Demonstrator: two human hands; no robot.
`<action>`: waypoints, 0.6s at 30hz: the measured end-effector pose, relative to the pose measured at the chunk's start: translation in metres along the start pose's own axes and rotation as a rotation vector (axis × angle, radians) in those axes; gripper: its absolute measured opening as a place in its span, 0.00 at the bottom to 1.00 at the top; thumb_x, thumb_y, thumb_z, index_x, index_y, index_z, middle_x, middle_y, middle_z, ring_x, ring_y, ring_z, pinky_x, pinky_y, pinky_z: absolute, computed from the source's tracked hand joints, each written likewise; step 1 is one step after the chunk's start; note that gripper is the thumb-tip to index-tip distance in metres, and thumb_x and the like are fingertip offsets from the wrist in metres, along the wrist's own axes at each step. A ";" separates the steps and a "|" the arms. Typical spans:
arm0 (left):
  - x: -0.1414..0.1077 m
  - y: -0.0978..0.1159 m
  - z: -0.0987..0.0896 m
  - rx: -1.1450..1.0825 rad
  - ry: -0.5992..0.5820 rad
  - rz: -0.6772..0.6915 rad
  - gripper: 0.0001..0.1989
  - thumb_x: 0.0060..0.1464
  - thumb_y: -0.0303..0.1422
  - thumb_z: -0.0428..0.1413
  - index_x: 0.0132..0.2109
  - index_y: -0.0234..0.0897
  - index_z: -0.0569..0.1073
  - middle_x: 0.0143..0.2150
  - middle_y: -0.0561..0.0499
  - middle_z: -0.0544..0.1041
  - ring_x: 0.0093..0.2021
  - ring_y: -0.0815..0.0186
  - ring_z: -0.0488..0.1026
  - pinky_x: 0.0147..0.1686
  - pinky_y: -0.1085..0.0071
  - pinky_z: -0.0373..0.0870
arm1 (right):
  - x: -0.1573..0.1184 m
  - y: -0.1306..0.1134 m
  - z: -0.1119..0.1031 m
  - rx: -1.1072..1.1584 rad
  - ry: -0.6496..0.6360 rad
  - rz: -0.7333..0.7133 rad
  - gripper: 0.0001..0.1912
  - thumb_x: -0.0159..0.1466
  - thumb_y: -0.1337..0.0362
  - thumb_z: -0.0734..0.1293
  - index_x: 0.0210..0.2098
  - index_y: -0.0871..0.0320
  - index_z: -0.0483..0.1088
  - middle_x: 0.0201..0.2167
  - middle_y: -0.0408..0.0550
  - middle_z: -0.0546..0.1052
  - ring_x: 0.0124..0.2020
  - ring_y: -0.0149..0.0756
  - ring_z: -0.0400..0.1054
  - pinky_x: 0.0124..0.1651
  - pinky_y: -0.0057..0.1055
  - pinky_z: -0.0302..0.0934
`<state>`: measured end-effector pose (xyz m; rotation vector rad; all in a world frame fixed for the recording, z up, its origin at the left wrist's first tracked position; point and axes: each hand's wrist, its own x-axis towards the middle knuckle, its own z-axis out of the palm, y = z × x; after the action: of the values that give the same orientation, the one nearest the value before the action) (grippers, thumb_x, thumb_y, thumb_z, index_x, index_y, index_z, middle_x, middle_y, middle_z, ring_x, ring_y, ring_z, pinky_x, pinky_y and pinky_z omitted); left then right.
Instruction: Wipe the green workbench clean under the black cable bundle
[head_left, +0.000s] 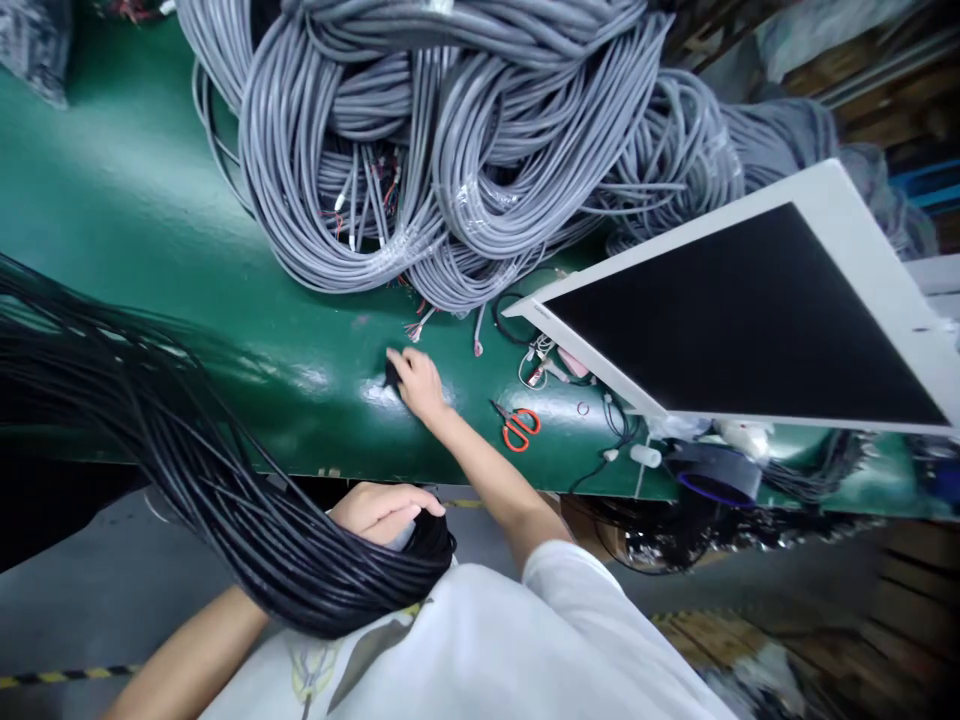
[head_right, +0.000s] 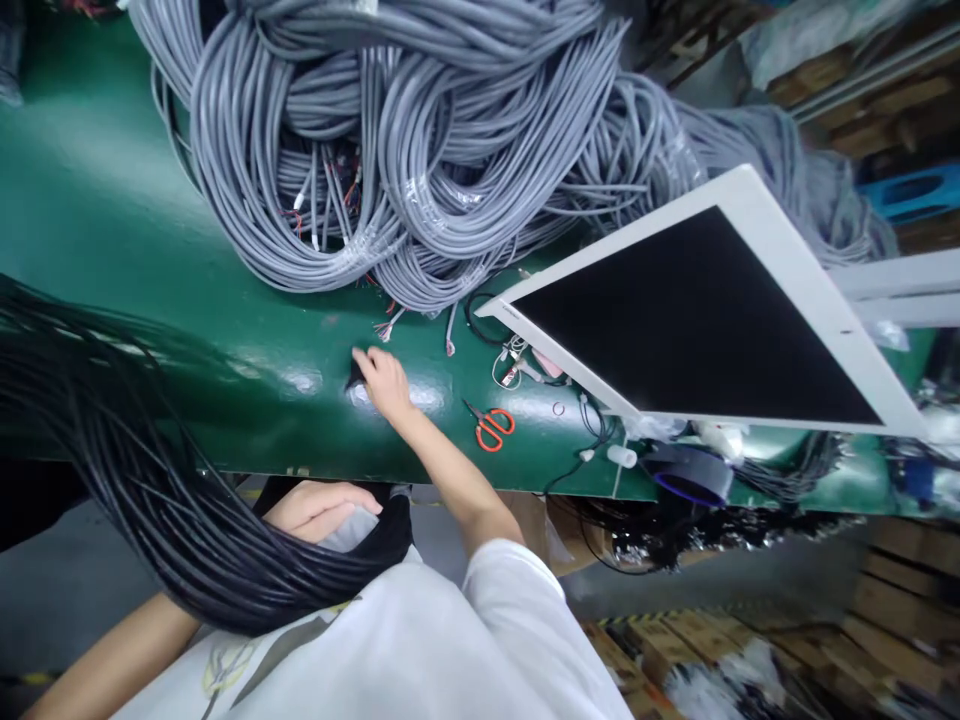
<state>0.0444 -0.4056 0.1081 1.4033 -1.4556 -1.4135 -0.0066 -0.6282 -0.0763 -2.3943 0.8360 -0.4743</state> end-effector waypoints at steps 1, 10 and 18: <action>0.000 0.000 0.000 -0.004 -0.005 0.007 0.19 0.69 0.33 0.44 0.52 0.33 0.78 0.51 0.45 0.83 0.52 0.64 0.80 0.56 0.73 0.71 | 0.029 -0.008 0.002 -0.020 0.033 0.030 0.32 0.63 0.76 0.58 0.67 0.62 0.62 0.61 0.62 0.69 0.61 0.47 0.64 0.65 0.45 0.61; -0.005 0.007 -0.006 0.068 -0.038 0.043 0.19 0.69 0.32 0.44 0.54 0.36 0.78 0.52 0.48 0.82 0.52 0.66 0.80 0.54 0.75 0.71 | 0.031 -0.151 0.099 0.153 -0.132 -0.340 0.31 0.69 0.74 0.56 0.71 0.62 0.55 0.71 0.61 0.60 0.73 0.44 0.53 0.72 0.47 0.53; -0.008 0.006 -0.016 0.168 -0.028 0.014 0.19 0.69 0.33 0.44 0.57 0.40 0.76 0.52 0.50 0.83 0.49 0.67 0.81 0.49 0.77 0.72 | 0.137 -0.168 0.098 0.296 -0.054 -0.384 0.26 0.70 0.73 0.56 0.66 0.62 0.62 0.70 0.61 0.61 0.73 0.46 0.51 0.77 0.52 0.42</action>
<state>0.0600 -0.4032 0.1185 1.4772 -1.6315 -1.3328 0.2197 -0.5704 -0.0320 -2.2751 0.2542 -0.6299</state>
